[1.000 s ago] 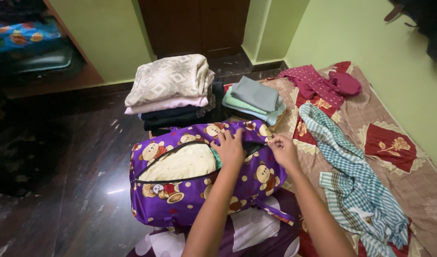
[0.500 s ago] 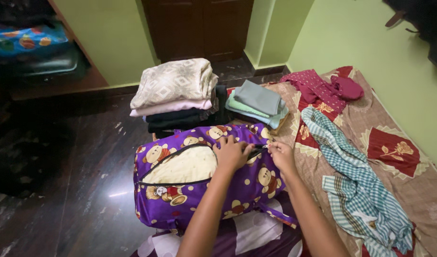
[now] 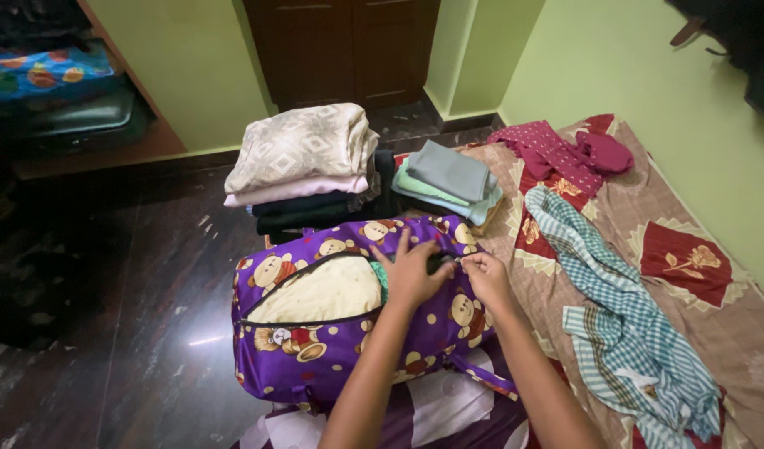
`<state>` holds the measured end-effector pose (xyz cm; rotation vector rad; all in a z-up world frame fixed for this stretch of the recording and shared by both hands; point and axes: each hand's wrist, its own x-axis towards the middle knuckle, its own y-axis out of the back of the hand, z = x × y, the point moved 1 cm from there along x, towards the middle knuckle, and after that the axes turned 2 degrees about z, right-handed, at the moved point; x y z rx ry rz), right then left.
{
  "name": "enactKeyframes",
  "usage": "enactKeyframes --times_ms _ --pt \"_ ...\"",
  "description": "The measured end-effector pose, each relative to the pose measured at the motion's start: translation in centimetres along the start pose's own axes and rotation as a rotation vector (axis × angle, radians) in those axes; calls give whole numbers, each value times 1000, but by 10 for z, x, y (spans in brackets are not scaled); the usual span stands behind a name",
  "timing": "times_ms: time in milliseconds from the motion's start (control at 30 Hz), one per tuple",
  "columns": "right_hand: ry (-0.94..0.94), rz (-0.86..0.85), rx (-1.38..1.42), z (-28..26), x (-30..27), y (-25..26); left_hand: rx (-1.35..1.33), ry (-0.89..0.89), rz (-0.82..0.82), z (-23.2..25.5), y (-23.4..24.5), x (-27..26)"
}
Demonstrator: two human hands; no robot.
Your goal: The person folds a white patterned garment and places it into a purple patterned duffel bag, then uses the zipper to close the bag.
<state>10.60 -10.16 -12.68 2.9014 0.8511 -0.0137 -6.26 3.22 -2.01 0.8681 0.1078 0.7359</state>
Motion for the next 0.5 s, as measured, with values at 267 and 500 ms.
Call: enactKeyframes --times_ms 267,500 --pt "47 29 -126 -23 6 -2 124 -225 41 28 6 -1" --pt "188 33 -240 -36 13 -2 43 -183 184 28 -28 9"
